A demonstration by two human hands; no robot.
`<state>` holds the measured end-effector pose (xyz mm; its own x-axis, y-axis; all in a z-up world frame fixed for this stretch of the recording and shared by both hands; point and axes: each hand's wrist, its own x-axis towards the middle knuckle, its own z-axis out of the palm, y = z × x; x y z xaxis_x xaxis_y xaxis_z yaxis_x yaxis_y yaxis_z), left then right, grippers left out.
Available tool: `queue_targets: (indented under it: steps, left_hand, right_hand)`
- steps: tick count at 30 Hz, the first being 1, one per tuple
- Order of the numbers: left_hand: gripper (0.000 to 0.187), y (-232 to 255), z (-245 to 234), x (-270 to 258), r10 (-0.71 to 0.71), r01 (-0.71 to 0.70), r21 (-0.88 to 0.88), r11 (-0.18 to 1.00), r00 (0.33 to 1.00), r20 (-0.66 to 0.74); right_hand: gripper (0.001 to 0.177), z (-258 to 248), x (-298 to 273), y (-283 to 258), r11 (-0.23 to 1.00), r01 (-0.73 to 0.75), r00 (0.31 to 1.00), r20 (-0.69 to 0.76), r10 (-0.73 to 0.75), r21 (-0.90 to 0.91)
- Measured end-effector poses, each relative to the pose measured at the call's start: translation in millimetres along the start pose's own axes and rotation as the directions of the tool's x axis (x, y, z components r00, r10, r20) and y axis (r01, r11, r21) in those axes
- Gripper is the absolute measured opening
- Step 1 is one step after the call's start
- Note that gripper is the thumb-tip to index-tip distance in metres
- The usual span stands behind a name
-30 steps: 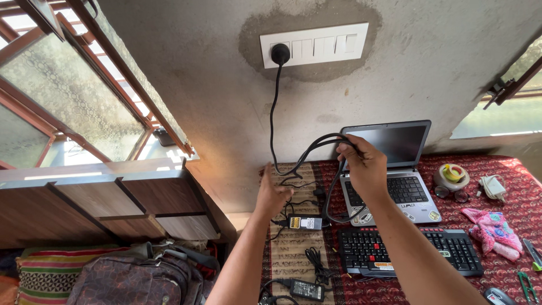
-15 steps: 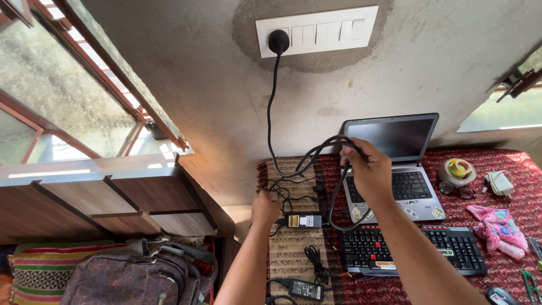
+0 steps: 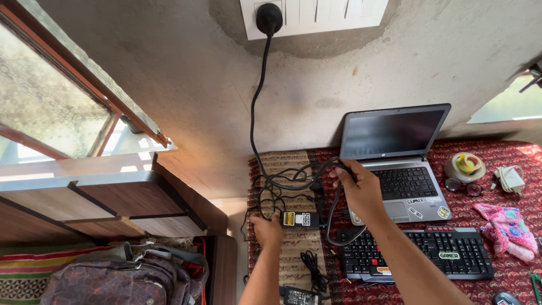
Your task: The person untangles a laptop power cable and adapter on a desk, then plugs the adapter's plug into a wall socket above the desk and connects the charger lead toward the laptop, arranging the cable along the desk.
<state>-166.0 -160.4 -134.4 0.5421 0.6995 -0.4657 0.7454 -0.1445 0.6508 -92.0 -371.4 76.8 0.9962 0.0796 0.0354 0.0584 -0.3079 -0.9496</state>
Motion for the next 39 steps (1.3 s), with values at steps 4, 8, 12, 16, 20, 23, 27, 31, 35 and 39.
queue_targets:
  steps: [4,8,12,16,20,23,27,31,35,39]
  left_hand:
    - [0.034,-18.8,11.7,19.5,-0.017,0.017,-0.047,0.999,1.0,-0.013]
    - [0.033,-12.7,2.1,9.1,0.156,-0.176,-0.164,0.971,0.979,-0.127]
    - [0.029,19.6,-22.1,-12.8,0.24,-0.237,-0.299,0.924,0.97,-0.028]
    - [0.032,62.9,-47.8,-28.0,0.454,-0.479,-0.276,0.833,0.878,-0.153]
    - [0.031,99.5,-64.9,-41.2,0.404,-0.382,-0.314,0.869,0.915,0.004]
    - [0.035,115.2,-66.7,-45.3,0.37,-0.302,-0.322,0.897,0.913,0.175]
    - [0.037,110.5,-58.0,-30.0,0.549,-0.283,-0.686,0.67,0.811,0.202]
    - [0.051,79.1,-46.6,-9.3,0.374,-0.251,-0.548,0.798,0.919,0.125]
    - [0.081,57.3,-36.4,0.5,0.584,-0.598,0.104,0.795,0.8,0.141]
    - [0.107,61.6,-29.6,4.9,0.404,-0.566,0.433,0.702,0.816,0.413]
  right_hand:
    - [0.023,3.2,-0.2,12.7,0.99,-0.052,0.995,0.08,0.063,-0.132]
    - [0.029,10.1,1.9,24.6,0.909,-0.247,0.948,0.113,0.299,-0.336]
    - [0.038,21.3,3.2,39.0,0.877,-0.139,0.944,0.207,0.258,-0.459]
    - [0.071,33.1,-4.8,39.9,0.847,-0.065,0.922,0.293,0.253,-0.527]
    - [0.093,45.7,-18.3,25.9,0.825,0.021,0.887,0.391,0.245,-0.565]
    - [0.082,48.3,-23.5,14.3,0.77,0.052,0.896,0.37,0.245,-0.635]
    - [0.071,43.8,-17.4,6.8,0.767,0.018,0.922,0.308,0.235,-0.641]
    - [0.068,33.5,-3.6,3.7,0.86,-0.02,0.974,0.185,0.133,-0.51]
    - [0.064,27.3,11.5,-4.4,0.835,-0.099,0.967,0.147,0.209,-0.541]
    - [0.059,29.5,20.7,-13.5,0.887,-0.035,0.98,0.159,0.121,-0.461]
